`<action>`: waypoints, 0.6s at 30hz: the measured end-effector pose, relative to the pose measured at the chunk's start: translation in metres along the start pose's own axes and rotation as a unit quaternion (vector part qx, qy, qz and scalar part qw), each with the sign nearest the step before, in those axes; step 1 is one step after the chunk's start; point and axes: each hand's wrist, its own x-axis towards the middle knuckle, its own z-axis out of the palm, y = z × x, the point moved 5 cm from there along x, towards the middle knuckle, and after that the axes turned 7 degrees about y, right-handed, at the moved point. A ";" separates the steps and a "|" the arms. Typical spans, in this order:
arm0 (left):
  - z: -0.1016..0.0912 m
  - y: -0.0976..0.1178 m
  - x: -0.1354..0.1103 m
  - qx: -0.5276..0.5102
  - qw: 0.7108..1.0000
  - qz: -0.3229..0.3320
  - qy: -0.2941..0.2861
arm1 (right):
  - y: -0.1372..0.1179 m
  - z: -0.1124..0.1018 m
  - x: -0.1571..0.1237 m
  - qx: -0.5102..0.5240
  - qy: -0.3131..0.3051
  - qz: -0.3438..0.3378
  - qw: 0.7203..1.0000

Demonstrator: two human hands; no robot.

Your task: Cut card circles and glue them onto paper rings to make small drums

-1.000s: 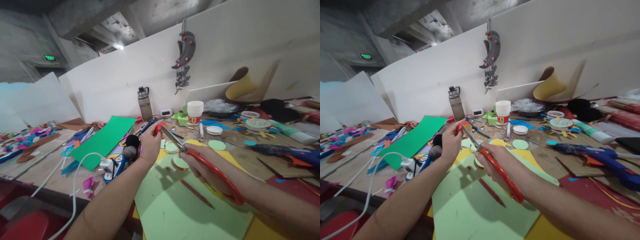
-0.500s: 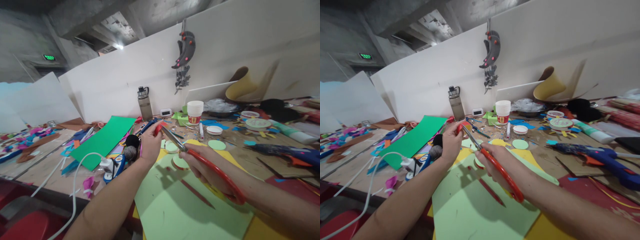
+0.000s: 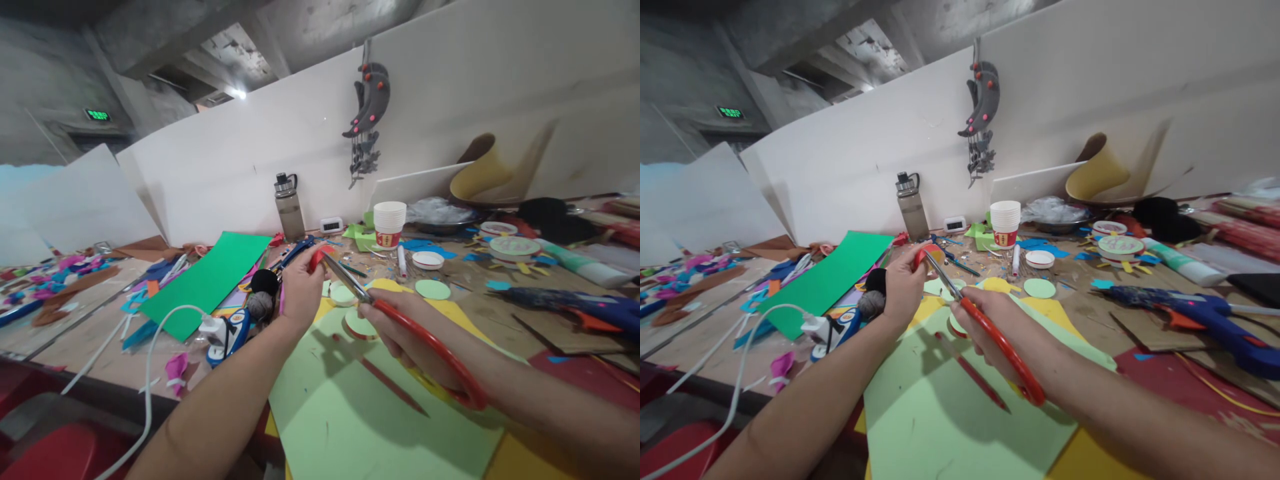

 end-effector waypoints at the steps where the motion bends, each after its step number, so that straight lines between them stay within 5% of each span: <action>1: 0.000 0.000 0.000 0.005 1.000 0.001 0.002 | 0.000 0.000 0.000 0.001 0.002 0.007 1.000; 13: -0.001 0.002 0.002 0.005 1.000 0.017 -0.003 | 0.003 0.002 0.004 0.023 -0.012 0.022 0.999; 18: -0.003 0.004 0.005 -0.018 1.000 0.002 0.003 | 0.003 -0.003 0.006 -0.005 -0.035 -0.094 0.995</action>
